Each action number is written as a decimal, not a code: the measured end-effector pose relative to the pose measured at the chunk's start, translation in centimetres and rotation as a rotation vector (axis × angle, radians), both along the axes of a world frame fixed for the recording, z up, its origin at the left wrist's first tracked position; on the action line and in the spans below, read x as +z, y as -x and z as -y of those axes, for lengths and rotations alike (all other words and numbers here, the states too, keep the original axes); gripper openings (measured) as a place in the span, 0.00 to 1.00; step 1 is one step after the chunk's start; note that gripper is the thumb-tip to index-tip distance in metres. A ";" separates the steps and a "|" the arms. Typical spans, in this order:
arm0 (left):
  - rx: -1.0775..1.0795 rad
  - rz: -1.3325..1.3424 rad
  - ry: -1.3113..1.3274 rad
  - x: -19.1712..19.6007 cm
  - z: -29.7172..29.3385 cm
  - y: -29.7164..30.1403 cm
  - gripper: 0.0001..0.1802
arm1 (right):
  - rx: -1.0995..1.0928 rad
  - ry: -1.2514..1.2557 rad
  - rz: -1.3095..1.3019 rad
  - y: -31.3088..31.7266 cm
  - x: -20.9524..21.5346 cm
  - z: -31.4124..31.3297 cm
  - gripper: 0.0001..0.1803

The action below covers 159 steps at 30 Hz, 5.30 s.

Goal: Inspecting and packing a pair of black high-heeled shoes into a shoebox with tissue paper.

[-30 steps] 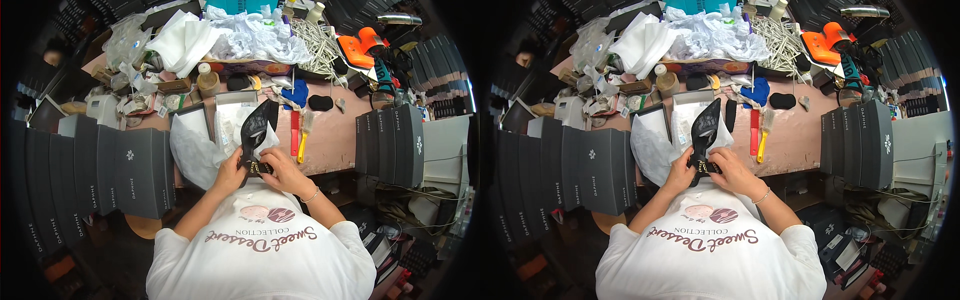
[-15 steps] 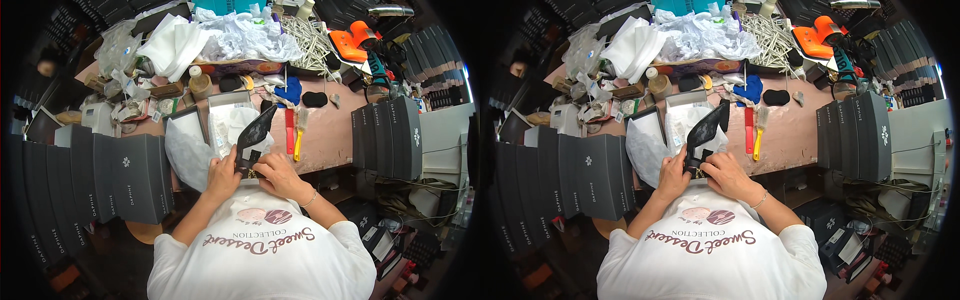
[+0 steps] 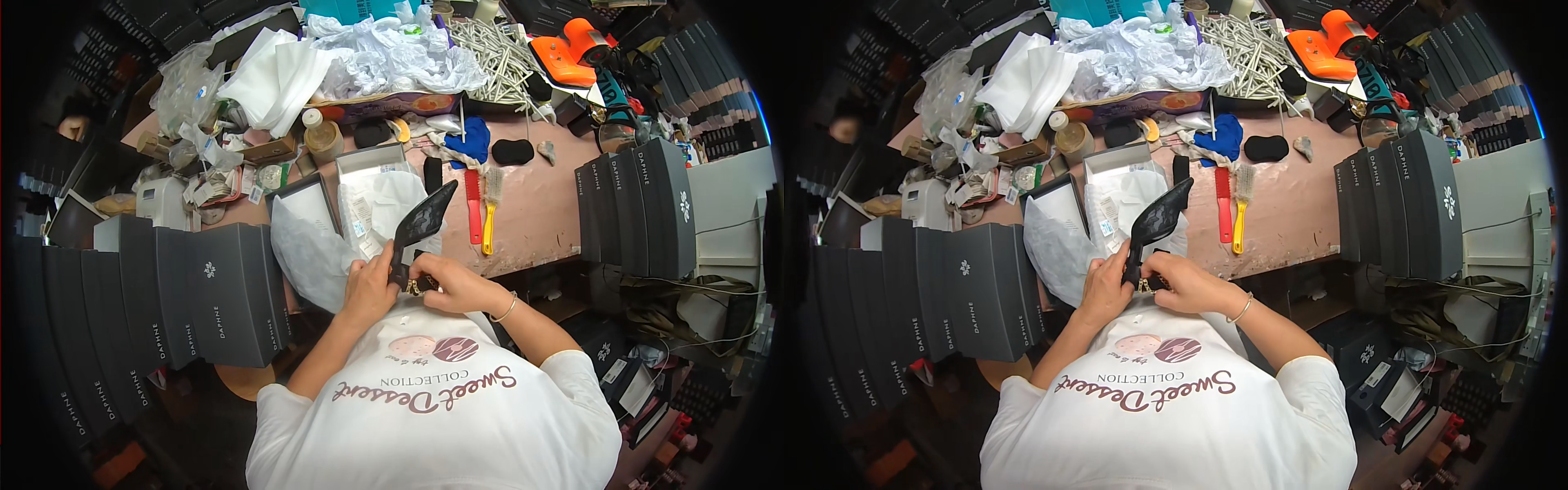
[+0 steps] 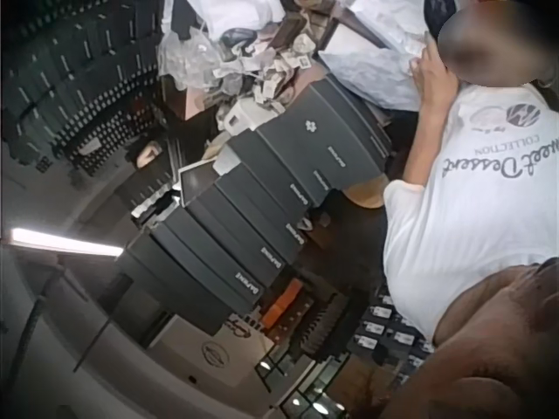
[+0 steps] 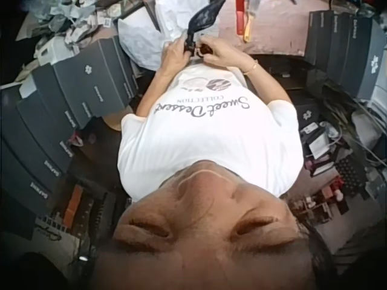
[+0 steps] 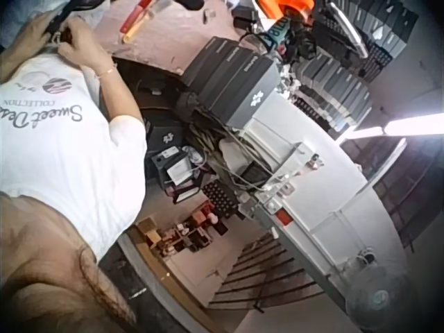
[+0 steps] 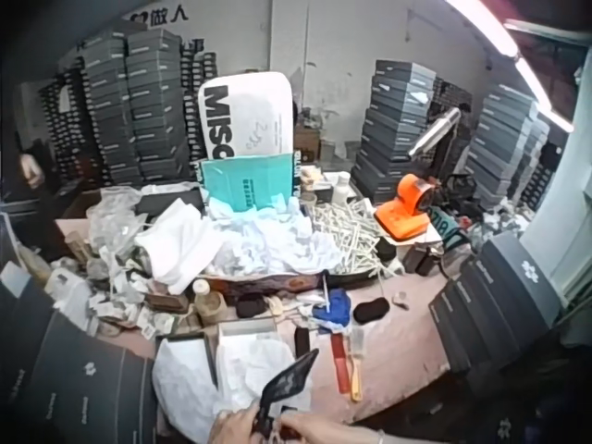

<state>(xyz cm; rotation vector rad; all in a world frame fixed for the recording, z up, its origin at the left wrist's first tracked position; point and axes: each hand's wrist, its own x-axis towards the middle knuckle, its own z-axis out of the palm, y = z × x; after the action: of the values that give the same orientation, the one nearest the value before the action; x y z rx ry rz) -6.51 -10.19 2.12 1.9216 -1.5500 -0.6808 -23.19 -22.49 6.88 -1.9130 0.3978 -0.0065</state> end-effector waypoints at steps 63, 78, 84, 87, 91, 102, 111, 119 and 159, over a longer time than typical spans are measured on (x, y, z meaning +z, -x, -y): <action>0.430 -1.408 0.200 1.7 7.4 -7.9 0.13 | -0.247 0.308 0.338 -5.8 -8.9 5.4 0.24; 0.316 -0.405 0.386 5.2 2.9 -11.4 0.48 | -0.256 0.701 0.406 -5.9 -7.4 2.2 0.10; -0.419 0.172 -0.076 5.6 3.3 -9.2 0.42 | -0.348 0.174 0.234 -3.2 -7.8 2.2 0.10; -0.381 0.138 -0.070 2.1 4.3 -8.1 0.30 | -0.282 0.060 0.126 -1.0 -8.7 2.9 0.19; 0.116 -0.137 -0.017 0.7 5.2 -9.2 0.18 | -0.518 0.543 0.027 4.9 -8.3 4.9 0.42; 0.287 -0.036 0.380 2.8 7.3 -7.4 0.12 | -1.048 0.402 -0.174 15.8 -16.9 10.1 0.48; 0.205 -0.360 0.285 2.9 12.6 -1.1 0.15 | -0.234 0.264 -0.034 8.0 5.3 1.3 0.43; -0.047 -0.141 0.403 2.7 6.5 -2.3 0.20 | -0.556 -0.423 -0.026 0.7 -3.6 2.3 0.29; -0.485 -0.122 0.735 2.3 9.7 8.0 0.26 | -0.769 0.286 0.262 5.0 -7.5 5.4 0.20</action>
<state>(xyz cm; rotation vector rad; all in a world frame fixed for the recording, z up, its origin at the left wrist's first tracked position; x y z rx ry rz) -14.50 -19.89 4.38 0.9624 -1.8615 -0.3242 -28.14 -27.85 -0.60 -1.8869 0.9650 -0.8477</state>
